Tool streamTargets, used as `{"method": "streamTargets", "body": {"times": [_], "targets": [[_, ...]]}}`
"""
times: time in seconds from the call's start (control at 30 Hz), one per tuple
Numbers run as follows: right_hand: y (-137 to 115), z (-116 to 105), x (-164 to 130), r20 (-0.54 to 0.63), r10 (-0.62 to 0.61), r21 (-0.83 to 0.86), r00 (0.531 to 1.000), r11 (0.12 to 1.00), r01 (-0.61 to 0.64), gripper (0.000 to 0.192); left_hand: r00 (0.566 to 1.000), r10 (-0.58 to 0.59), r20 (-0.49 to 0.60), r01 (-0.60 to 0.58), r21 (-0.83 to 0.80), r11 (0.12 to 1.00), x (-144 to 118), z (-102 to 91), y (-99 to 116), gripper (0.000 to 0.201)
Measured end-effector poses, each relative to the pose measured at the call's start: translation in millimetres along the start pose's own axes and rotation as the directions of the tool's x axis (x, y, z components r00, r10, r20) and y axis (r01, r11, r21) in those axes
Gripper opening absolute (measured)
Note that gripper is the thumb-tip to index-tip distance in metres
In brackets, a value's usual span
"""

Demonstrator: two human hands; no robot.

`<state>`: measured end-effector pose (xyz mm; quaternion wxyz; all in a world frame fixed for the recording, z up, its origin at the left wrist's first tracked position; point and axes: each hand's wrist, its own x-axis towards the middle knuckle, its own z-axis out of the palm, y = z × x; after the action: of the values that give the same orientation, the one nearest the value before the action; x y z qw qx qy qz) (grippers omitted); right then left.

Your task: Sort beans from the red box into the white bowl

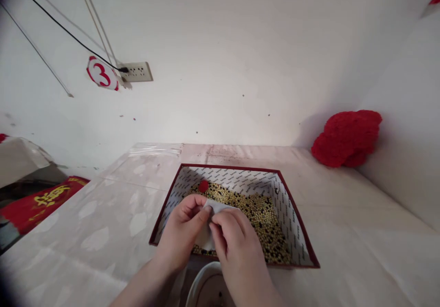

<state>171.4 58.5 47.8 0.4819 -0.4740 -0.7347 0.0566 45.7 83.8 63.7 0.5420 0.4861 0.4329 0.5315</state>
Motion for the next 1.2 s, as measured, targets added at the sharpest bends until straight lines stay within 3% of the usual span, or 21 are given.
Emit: {"method": "streamTargets", "body": {"times": [0.37, 0.53, 0.67, 0.83, 0.97, 1.13, 1.2], "targets": [[9.7, 0.1, -1.8, -0.028, -0.089, -0.098, 0.996, 0.991, 0.086, 0.014, 0.998, -0.013, 0.063, 0.010, 0.047, 0.999, 1.5, -0.1, -1.1, 0.010], [8.4, -1.8, -0.8, -0.103, -0.089, -0.122, 0.991, 0.990, 0.077, 0.012, 0.996, -0.041, 0.081, 0.037, 0.043, 0.998, 0.6, 0.4, -0.1, 0.014], [7.2, -2.7, -1.1, -0.024, -0.126, -0.129, 0.992, 0.984, 0.122, 0.016, 0.997, -0.044, 0.056, 0.042, 0.032, 0.999, -0.2, 1.0, 2.0, 0.012], [8.3, -4.8, -1.2, -0.073, -0.099, -0.162, 0.992, 0.983, 0.086, 0.013, 0.996, -0.064, 0.063, 0.062, 0.036, 0.997, 0.3, -0.1, -0.3, 0.016], [8.7, -3.7, -0.8, 0.011, -0.129, -0.145, 0.992, 0.981, 0.130, 0.017, 0.998, -0.026, 0.050, 0.024, 0.043, 0.999, 0.9, -0.1, -1.5, 0.011], [12.7, -20.3, 3.0, -0.036, -0.024, -0.123, 0.999, 0.992, 0.019, 0.013, 0.996, -0.084, 0.027, 0.085, -0.043, 0.995, 0.6, -1.1, -2.7, 0.020], [8.0, -31.7, 3.1, 0.081, 0.042, -0.070, 0.996, 0.997, -0.037, 0.015, 0.995, -0.091, -0.032, 0.088, -0.095, 0.992, 1.0, -1.4, -3.5, 0.022]]}}
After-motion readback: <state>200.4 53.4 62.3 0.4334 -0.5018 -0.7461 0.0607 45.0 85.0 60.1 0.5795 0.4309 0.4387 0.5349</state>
